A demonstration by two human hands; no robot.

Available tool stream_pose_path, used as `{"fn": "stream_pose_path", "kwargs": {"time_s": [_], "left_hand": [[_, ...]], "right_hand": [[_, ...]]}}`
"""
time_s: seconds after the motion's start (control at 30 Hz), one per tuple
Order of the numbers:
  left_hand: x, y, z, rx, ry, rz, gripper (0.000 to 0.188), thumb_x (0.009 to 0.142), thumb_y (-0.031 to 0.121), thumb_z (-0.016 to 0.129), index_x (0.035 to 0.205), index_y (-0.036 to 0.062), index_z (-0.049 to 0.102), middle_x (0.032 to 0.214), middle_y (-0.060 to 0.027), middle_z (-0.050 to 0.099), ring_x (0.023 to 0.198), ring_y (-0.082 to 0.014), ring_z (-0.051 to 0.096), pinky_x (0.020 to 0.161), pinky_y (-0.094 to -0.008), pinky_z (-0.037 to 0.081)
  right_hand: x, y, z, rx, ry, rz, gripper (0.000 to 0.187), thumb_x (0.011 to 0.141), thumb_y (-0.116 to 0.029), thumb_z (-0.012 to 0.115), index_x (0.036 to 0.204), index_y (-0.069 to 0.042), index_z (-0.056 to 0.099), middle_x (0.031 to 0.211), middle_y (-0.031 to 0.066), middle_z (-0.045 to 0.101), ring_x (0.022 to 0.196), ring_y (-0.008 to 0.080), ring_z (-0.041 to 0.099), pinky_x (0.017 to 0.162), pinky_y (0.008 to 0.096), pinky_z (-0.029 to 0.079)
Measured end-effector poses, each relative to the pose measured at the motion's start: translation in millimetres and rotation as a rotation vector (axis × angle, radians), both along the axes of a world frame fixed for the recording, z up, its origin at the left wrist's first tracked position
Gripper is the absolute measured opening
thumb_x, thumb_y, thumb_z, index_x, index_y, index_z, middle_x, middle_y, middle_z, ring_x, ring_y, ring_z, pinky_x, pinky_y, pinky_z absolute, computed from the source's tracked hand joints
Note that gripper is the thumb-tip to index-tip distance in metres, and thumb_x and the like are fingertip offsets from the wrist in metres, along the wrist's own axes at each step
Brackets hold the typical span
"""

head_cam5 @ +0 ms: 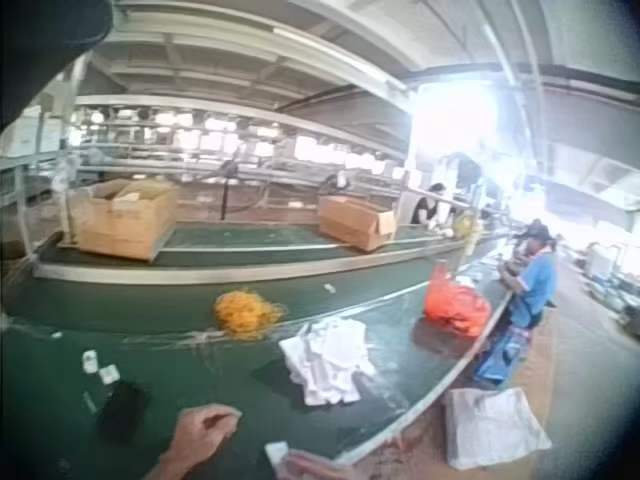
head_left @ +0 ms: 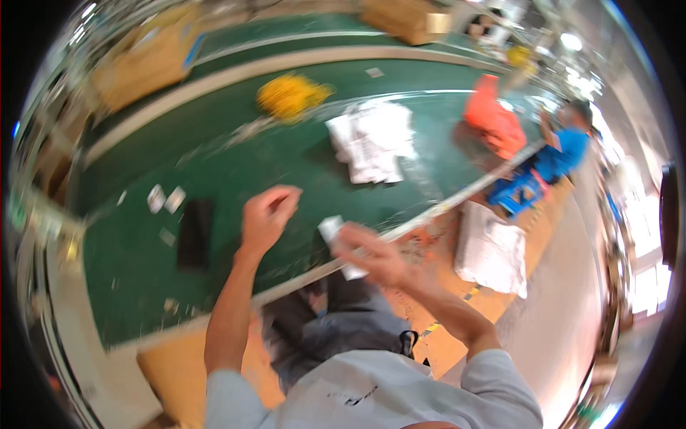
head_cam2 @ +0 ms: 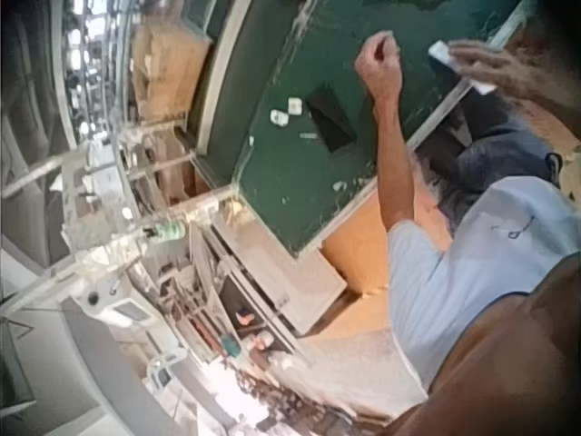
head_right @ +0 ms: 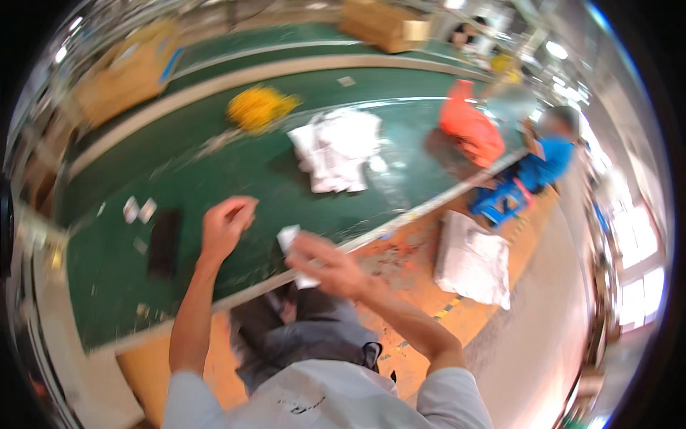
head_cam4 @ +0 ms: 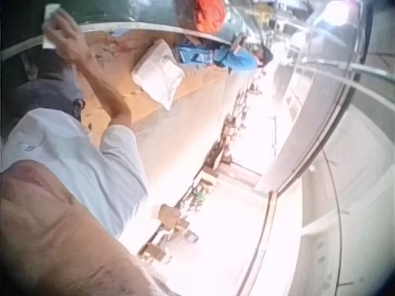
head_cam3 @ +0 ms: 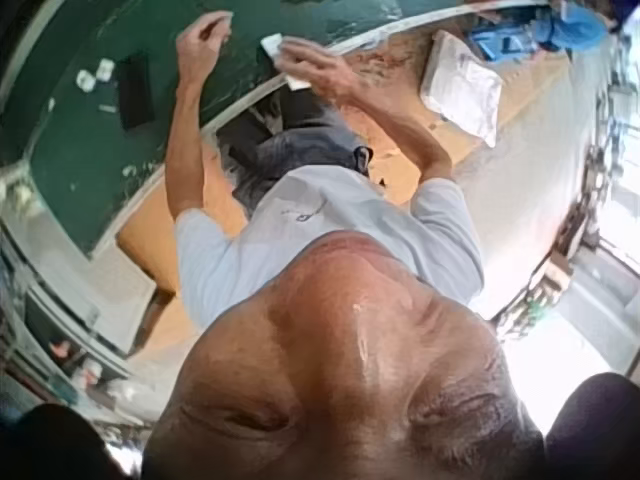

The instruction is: Folding and organizing long strips of product labels and securing them with rubber bands on an assembly line.

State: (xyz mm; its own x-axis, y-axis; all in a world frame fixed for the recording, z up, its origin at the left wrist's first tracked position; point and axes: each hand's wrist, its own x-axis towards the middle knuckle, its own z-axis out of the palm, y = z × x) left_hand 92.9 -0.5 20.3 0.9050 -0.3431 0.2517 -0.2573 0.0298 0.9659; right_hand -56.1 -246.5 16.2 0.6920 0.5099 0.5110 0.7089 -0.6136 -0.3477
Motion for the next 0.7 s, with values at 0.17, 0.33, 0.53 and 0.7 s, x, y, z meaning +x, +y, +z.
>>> {"fn": "stream_pose_path", "kwargs": {"time_s": [0.17,0.33,0.53,0.7], "left_hand": [[-5.7,8.4,-8.3,0.046,-0.055,0.01,0.011,0.092,0.004,0.067,0.099,-0.0012,0.074,0.077,-0.0011,0.067,0.067,-0.0068,0.059,0.063,-0.0224,0.047],[-11.6,-0.2,1.9,0.123,-0.246,0.061,0.012,0.089,-0.002,0.066,0.099,0.0002,0.073,0.079,-0.0017,0.067,0.07,-0.0084,0.06,0.066,-0.0238,0.048],[-47.1,6.2,73.8,-0.13,-0.581,0.253,0.017,0.09,-0.003,0.061,0.106,-0.0053,0.067,0.098,-0.0111,0.067,0.089,-0.0206,0.063,0.081,-0.0336,0.051],[-94.9,43.0,234.3,-0.257,-1.342,0.281,0.055,0.093,0.041,0.061,0.117,-0.0084,0.059,0.113,-0.0235,0.06,0.102,-0.0402,0.06,0.089,-0.0487,0.051]], "right_hand": [[5.5,0.1,-31.3,-0.109,-0.026,0.13,0.054,0.082,-0.01,0.061,0.135,-0.003,0.057,0.145,0.0176,0.052,0.138,0.033,0.049,0.116,0.0486,0.038],[4.9,-3.4,-34.2,-0.118,-0.041,0.098,0.055,0.083,-0.01,0.06,0.137,-0.002,0.055,0.146,0.0174,0.051,0.139,0.0329,0.047,0.117,0.0494,0.037],[7.4,-7.1,-37.4,-0.078,-0.056,0.099,0.053,0.086,-0.009,0.059,0.139,-0.003,0.054,0.146,0.0175,0.051,0.139,0.0337,0.047,0.117,0.0496,0.037],[6.4,-0.6,-36.0,-0.048,-0.084,0.123,0.053,0.084,-0.008,0.059,0.137,-0.003,0.055,0.145,0.0166,0.052,0.137,0.0338,0.049,0.116,0.0497,0.038]]}}
